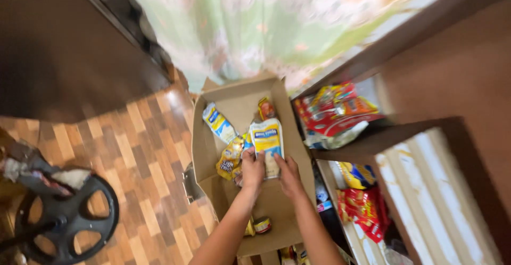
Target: Transferring various food products from a cardboard box onto wooden store shelves.
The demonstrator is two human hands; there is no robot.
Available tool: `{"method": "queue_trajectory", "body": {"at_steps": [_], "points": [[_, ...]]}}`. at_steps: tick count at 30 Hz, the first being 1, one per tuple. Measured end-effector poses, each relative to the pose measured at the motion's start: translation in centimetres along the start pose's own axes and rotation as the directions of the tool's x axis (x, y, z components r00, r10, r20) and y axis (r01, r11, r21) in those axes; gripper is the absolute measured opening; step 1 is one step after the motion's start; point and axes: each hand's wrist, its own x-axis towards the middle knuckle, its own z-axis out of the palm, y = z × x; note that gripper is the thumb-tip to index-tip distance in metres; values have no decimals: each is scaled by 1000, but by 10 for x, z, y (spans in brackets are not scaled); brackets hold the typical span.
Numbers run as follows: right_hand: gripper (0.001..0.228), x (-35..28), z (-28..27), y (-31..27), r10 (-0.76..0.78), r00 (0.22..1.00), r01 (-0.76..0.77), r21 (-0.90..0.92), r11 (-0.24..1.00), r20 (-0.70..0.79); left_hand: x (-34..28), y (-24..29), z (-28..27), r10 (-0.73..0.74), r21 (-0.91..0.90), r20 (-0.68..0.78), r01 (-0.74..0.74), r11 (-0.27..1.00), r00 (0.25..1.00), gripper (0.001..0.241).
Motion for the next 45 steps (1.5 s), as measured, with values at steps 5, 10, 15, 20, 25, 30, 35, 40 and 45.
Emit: {"method": "queue_trajectory", "body": {"at_steps": [5,10,15,20,25,30,35,40,45], "points": [[31,-101,-26,-148,206,887,-403,474,783,414,-84,171,16,-92,160,346,37,986,934,48],[31,-171,-48,-190,83,873,-386,576,721,480,-187,307,27,-124,705,442,-259,660,888,78],[32,-266,-54,-244,44,918,-284,577,766,394,-271,384,31,185,483,771,-749,454,610,76],[34,-332,-57,-271,20,913,-270,569,777,407,-313,423,25,73,464,798,-687,558,598,60],[31,-363,-54,-271,-54,899,-240,593,768,434,-320,391,8,225,366,830,-804,469,510,52],[47,-401,-48,-294,-143,929,-120,646,754,340,-343,398,-4,315,239,891,-928,286,326,60],[69,-413,-53,-291,-331,899,66,658,750,287,-349,404,-2,466,128,716,-754,645,520,73],[82,-418,-50,-291,-394,887,125,696,708,242,-336,387,0,60,124,753,-231,965,655,53],[81,-418,-54,-290,-472,828,122,724,679,302,-342,385,0,-31,117,821,-115,986,571,35]]}}
